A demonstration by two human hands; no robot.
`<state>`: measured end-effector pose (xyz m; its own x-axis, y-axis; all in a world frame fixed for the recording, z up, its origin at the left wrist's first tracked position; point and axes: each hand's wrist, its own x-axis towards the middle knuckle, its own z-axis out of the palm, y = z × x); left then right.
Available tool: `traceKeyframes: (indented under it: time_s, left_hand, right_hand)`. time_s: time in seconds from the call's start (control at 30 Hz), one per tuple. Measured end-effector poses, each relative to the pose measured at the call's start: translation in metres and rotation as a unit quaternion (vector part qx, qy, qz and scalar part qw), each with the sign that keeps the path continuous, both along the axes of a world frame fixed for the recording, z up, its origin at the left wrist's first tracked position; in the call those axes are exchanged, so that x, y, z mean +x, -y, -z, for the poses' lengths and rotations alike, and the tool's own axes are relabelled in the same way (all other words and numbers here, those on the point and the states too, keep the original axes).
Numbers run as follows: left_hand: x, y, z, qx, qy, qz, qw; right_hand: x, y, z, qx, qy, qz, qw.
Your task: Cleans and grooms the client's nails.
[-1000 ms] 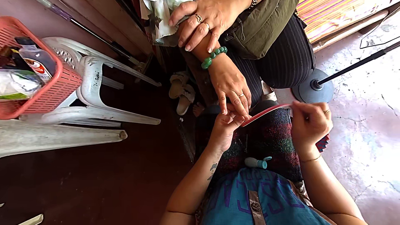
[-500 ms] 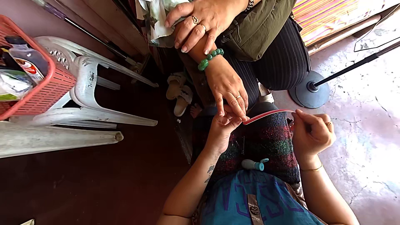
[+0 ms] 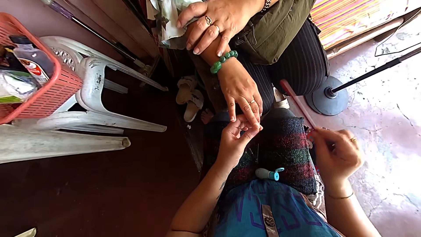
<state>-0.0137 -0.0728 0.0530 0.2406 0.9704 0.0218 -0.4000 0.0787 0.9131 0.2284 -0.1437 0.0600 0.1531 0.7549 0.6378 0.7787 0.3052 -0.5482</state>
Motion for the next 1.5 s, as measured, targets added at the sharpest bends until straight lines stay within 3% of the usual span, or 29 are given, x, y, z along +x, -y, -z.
traceKeyframes:
  time_s: [0.07,0.13,0.27,0.33,0.53,0.63,0.7,0.8,0.83,0.93,1.1,1.27,1.43,1.5]
  left_hand:
    - [-0.002,0.000,0.000,-0.006,0.009,0.011,1.000]
    - [-0.004,-0.001,0.001,-0.014,0.017,0.009,1.000]
    - [-0.006,-0.002,0.000,-0.015,0.042,0.023,0.999]
    - [-0.004,-0.001,-0.003,-0.010,0.032,0.020,0.999]
    - [-0.004,-0.001,-0.009,-0.011,0.010,0.038,0.999]
    - [-0.004,-0.003,-0.008,-0.029,0.034,0.043,0.998]
    - [-0.004,-0.004,-0.007,-0.036,0.051,0.043,0.997]
    - [-0.004,-0.004,-0.006,-0.038,0.048,0.041,0.997]
    - [-0.004,-0.005,-0.005,-0.038,0.046,0.041,0.997]
    - [-0.002,-0.007,-0.003,-0.037,0.047,0.047,0.997]
    - [-0.002,-0.007,-0.001,-0.037,0.032,0.040,0.998]
    - [-0.007,-0.011,0.004,-0.053,0.082,0.072,0.993]
    - [-0.016,-0.012,0.004,-0.078,0.107,0.086,0.987]
    - [-0.015,-0.012,0.005,-0.076,0.117,0.083,0.987]
  right_hand:
    - [-0.018,0.011,0.005,-0.005,0.046,-0.071,0.996]
    - [-0.018,0.014,0.011,-0.004,0.100,-0.080,0.992]
    - [0.028,0.000,0.006,-0.005,0.012,0.094,0.995]
    - [0.027,-0.001,-0.001,0.030,0.002,0.114,0.993]
    - [-0.008,0.012,-0.002,0.052,0.024,0.011,0.998]
    - [-0.021,0.018,0.004,0.021,0.094,-0.063,0.993]
    - [-0.007,0.012,0.008,-0.008,0.112,-0.024,0.993]
    - [0.025,0.002,0.001,-0.019,0.055,0.094,0.994]
    - [0.023,0.004,-0.001,-0.007,0.057,0.090,0.994]
    - [-0.002,0.015,0.000,0.001,0.122,-0.041,0.992]
    - [0.007,-0.006,0.005,0.021,0.104,0.052,0.993]
    - [-0.030,-0.004,0.009,0.036,0.114,-0.117,0.986]
    - [0.028,-0.035,-0.001,0.026,0.036,0.076,0.996]
    - [0.014,-0.031,-0.005,0.044,0.055,0.004,0.998]
